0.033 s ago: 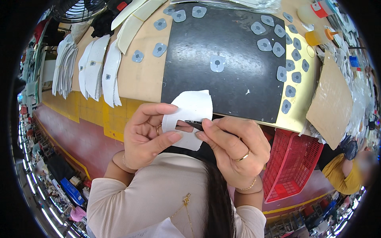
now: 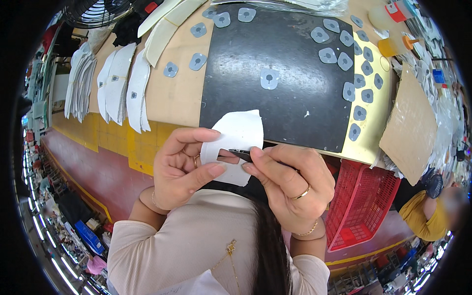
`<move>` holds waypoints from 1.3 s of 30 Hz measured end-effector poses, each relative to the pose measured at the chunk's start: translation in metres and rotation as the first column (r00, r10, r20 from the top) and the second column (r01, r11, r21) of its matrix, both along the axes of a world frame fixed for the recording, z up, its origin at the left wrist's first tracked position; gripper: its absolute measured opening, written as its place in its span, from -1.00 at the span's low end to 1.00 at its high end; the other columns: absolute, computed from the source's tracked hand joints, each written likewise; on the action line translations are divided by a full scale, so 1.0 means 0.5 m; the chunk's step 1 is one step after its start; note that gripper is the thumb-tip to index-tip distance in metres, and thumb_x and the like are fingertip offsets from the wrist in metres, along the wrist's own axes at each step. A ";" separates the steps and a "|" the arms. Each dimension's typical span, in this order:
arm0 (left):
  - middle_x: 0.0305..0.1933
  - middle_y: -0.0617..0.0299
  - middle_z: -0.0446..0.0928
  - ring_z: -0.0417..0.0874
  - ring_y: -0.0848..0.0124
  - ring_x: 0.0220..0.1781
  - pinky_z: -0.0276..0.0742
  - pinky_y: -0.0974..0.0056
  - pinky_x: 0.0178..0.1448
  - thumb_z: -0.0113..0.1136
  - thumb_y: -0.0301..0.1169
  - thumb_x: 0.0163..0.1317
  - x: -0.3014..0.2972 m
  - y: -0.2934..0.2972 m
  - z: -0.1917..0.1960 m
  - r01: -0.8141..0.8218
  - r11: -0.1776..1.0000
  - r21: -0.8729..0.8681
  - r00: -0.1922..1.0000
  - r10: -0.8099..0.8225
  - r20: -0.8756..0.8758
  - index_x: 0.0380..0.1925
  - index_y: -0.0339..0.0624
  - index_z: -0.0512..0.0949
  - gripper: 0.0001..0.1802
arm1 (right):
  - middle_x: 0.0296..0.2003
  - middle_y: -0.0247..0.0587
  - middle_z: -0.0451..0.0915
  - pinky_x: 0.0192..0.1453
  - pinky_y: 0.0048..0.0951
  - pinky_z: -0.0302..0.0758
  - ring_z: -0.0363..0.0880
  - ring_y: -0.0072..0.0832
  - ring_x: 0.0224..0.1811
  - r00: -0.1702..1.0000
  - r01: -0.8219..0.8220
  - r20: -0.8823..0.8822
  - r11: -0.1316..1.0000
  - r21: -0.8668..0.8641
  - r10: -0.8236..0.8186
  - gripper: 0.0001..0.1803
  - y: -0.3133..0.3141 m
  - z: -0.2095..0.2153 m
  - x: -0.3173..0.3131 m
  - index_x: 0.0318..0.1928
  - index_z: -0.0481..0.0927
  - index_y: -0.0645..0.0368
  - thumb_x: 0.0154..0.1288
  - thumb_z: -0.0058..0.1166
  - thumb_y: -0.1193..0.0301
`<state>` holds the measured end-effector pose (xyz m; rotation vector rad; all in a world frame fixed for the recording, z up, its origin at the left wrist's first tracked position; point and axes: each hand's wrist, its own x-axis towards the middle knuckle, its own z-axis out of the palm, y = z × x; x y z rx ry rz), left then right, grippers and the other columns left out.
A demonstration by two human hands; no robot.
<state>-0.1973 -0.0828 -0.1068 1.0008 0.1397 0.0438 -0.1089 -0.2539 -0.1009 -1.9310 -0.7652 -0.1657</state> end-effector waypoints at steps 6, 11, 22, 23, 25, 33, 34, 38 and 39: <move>0.26 -0.16 0.42 0.55 0.25 0.27 0.51 0.31 0.31 0.01 -0.77 0.34 -0.004 -0.003 -0.006 -0.007 0.999 0.040 0.999 0.005 0.035 0.24 -0.38 0.26 -0.53 | -0.34 -0.31 0.63 -0.41 -0.53 0.49 0.60 -0.49 -0.39 1.000 -0.010 -0.016 1.000 -0.019 0.010 -0.61 0.004 0.007 0.003 -0.23 0.75 0.15 -0.19 0.51 0.54; 0.26 -0.15 0.42 0.54 0.25 0.28 0.50 0.32 0.31 0.00 -0.77 0.35 0.004 0.005 -0.011 0.003 0.999 0.051 0.998 -0.006 0.065 0.25 -0.37 0.26 -0.53 | -0.34 -0.32 0.63 -0.42 -0.53 0.48 0.60 -0.49 -0.40 0.999 -0.022 0.043 1.000 -0.016 0.023 -0.62 0.008 -0.003 0.011 -0.23 0.76 0.15 -0.19 0.51 0.54; 0.25 -0.12 0.43 0.55 0.25 0.27 0.53 0.36 0.25 0.00 -0.77 0.35 0.003 0.003 -0.009 0.021 0.996 0.081 0.999 -0.023 0.023 0.24 -0.35 0.28 -0.53 | -0.31 -0.25 0.60 -0.27 -0.56 0.55 0.62 -0.49 -0.30 0.999 -0.039 -0.026 0.995 -0.097 0.036 -0.68 0.007 0.013 0.006 -0.27 0.73 0.24 -0.16 0.48 0.58; 0.25 -0.11 0.44 0.56 0.25 0.27 0.54 0.36 0.24 0.01 -0.77 0.35 0.004 0.003 -0.008 0.023 0.997 0.078 1.000 -0.024 0.019 0.24 -0.35 0.28 -0.53 | -0.31 -0.25 0.60 -0.27 -0.56 0.55 0.61 -0.49 -0.30 0.999 -0.045 -0.022 0.994 -0.095 0.043 -0.68 0.006 0.013 0.007 -0.27 0.74 0.24 -0.15 0.48 0.58; 0.25 -0.11 0.44 0.56 0.26 0.27 0.54 0.37 0.24 0.00 -0.77 0.35 0.003 0.003 -0.009 0.023 0.998 0.064 1.000 -0.024 0.014 0.24 -0.35 0.28 -0.53 | -0.33 -0.28 0.61 -0.32 -0.55 0.51 0.60 -0.50 -0.34 0.999 -0.041 -0.001 0.996 -0.080 0.041 -0.67 0.007 0.010 0.009 -0.27 0.75 0.20 -0.16 0.49 0.55; 0.22 -0.07 0.45 0.56 0.29 0.26 0.54 0.37 0.25 0.01 -0.77 0.34 0.002 0.007 -0.009 0.044 0.997 0.064 0.999 -0.043 -0.004 0.21 -0.37 0.31 -0.56 | -0.39 -0.34 0.64 -0.42 -0.51 0.44 0.59 -0.49 -0.43 0.998 -0.048 0.032 0.998 -0.044 0.049 -0.69 0.010 0.005 0.018 -0.31 0.76 0.12 -0.19 0.50 0.49; 0.21 -0.06 0.46 0.57 0.29 0.26 0.54 0.36 0.26 0.02 -0.77 0.34 -0.001 0.009 -0.013 0.049 0.998 0.046 0.999 -0.049 0.001 0.20 -0.37 0.32 -0.57 | -0.39 -0.34 0.64 -0.42 -0.51 0.44 0.59 -0.49 -0.43 0.997 -0.069 0.028 0.997 -0.032 0.070 -0.68 0.007 0.005 0.018 -0.31 0.76 0.11 -0.20 0.50 0.48; 0.19 -0.03 0.47 0.54 0.27 0.28 0.53 0.33 0.30 0.02 -0.77 0.34 0.002 0.013 -0.003 0.036 0.999 -0.010 0.999 -0.036 -0.026 0.20 -0.37 0.31 -0.57 | -0.39 -0.36 0.65 -0.41 -0.48 0.45 0.58 -0.51 -0.45 0.983 -0.185 0.000 0.982 0.037 0.185 -0.68 -0.016 0.010 0.026 -0.31 0.77 0.07 -0.21 0.50 0.42; 0.19 -0.04 0.46 0.53 0.26 0.30 0.52 0.32 0.30 0.01 -0.77 0.34 0.004 0.013 0.002 0.033 0.999 -0.007 0.999 -0.033 -0.024 0.21 -0.37 0.30 -0.56 | -0.39 -0.36 0.65 -0.40 -0.47 0.45 0.58 -0.51 -0.46 0.975 -0.221 -0.010 0.973 0.060 0.222 -0.67 -0.022 0.012 0.029 -0.31 0.77 0.06 -0.21 0.50 0.40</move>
